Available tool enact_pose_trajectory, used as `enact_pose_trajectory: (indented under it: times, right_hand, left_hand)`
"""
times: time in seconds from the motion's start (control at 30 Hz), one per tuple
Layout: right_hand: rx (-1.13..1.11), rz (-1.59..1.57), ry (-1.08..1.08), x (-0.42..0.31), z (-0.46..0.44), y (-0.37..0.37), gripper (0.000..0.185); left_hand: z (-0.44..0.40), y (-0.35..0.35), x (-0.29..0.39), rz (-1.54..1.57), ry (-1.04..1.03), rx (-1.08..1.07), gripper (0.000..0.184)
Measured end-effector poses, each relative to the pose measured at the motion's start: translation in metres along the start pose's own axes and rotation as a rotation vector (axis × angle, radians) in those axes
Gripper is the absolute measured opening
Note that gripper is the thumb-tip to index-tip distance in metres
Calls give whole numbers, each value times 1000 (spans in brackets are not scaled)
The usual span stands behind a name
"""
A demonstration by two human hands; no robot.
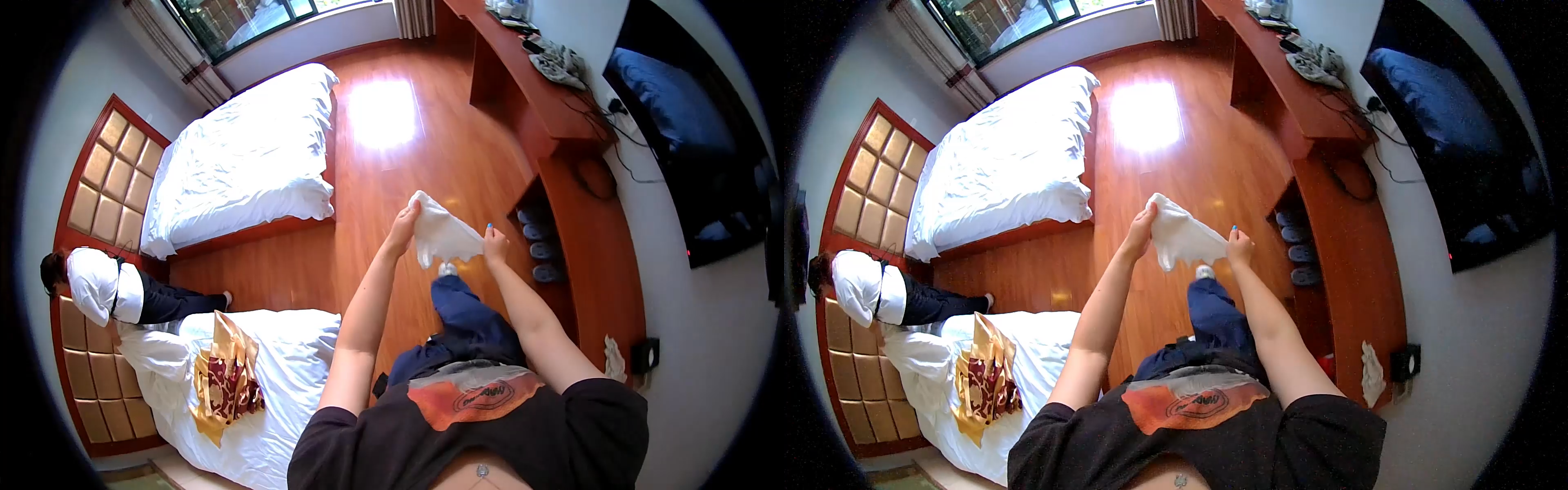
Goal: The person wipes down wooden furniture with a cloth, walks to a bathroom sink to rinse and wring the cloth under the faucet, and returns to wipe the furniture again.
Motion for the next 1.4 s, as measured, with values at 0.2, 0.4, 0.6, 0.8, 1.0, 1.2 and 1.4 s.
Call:
enact_pose_trajectory:
  times: [0.2,0.4,0.6,0.8,1.0,1.2,1.4]
  right_hand:
    - [-374,-587,219,-59,-151,-92,43]
    - [-1026,-594,466,-202,-245,-109,51]
    - [-1108,-277,304,-233,-337,-175,28]
    - [-1085,-392,103,-287,-441,-249,27]
    - [-1105,-686,-129,-354,-545,-325,39]
    - [-913,-1084,-332,-403,-635,-386,37]
    - [-795,-1363,-422,-431,-716,-446,41]
  left_hand:
    - [-137,36,46,-912,-56,-225,45]
    - [-260,56,125,-1364,-55,-338,34]
    - [-357,111,152,-1517,-138,-262,33]
    - [-465,198,171,-1164,-10,-293,38]
    - [-585,304,190,-723,253,-572,42]
    - [-711,367,246,-483,150,-498,43]
    - [-841,419,268,-821,69,-249,36]
Point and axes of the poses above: each hand's wrist, its own z-axis away from the middle knuckle, its own y-axis out of the back of the hand, x = y × z, the point moved 1 cm from there along -z, towards the middle knuckle, and after that the axes turned 6 degrees about -z, right-handed, at the moved point
